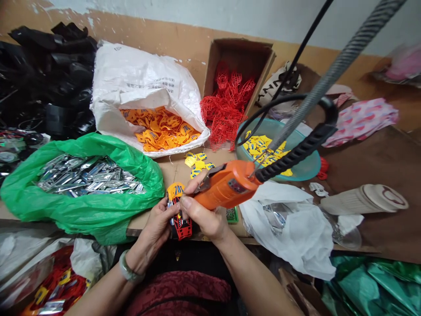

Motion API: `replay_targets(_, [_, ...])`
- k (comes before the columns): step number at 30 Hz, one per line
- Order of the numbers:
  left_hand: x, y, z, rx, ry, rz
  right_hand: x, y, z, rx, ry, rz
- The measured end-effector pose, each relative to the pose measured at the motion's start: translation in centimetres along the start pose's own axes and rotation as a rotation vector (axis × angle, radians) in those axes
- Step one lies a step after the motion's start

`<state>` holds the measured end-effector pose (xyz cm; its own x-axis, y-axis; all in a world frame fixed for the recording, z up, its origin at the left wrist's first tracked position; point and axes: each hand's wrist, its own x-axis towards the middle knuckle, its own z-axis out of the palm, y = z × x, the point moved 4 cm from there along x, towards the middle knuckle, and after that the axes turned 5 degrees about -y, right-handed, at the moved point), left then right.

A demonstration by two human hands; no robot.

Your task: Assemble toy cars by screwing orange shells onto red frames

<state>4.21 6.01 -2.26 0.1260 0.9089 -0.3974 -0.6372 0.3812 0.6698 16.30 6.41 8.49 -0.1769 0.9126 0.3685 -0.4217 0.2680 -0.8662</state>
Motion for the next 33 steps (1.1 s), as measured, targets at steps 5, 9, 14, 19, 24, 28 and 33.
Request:
replay_targets(5, [-0.1, -0.1, 0.0, 0.013, -0.025, 0.001, 0.1, 0.2, 0.0, -0.003, 0.004, 0.005])
replay_targets(9, [-0.5, 0.2, -0.1, 0.054, -0.039, 0.021, 0.8, -0.6, -0.6, 0.044, 0.085, -0.036])
replay_targets(14, [-1.5, 0.8, -0.7, 0.038, -0.034, 0.002, 1.3, -1.9, -3.7, -0.248, 0.314, -0.060])
replay_targets(19, [-2.9, 1.3, -1.2, -0.012, -0.053, -0.011, -0.7, -2.6, -5.2, -0.732, 0.553, -0.220])
replay_targets(24, [-3.8, 1.5, -1.6, -0.086, 0.013, 0.008, -4.6, 0.8, -1.0, -0.921, 0.208, -0.036])
replay_targets(28, [-4.3, 2.0, -1.8, -0.076, 0.082, 0.063, -6.5, 4.3, 2.6, -0.926, -0.071, 0.163])
replay_targets(33, [-5.4, 2.9, -1.9, -0.009, -0.011, 0.052, -6.6, 5.5, 3.6, -0.822, -0.085, 0.236])
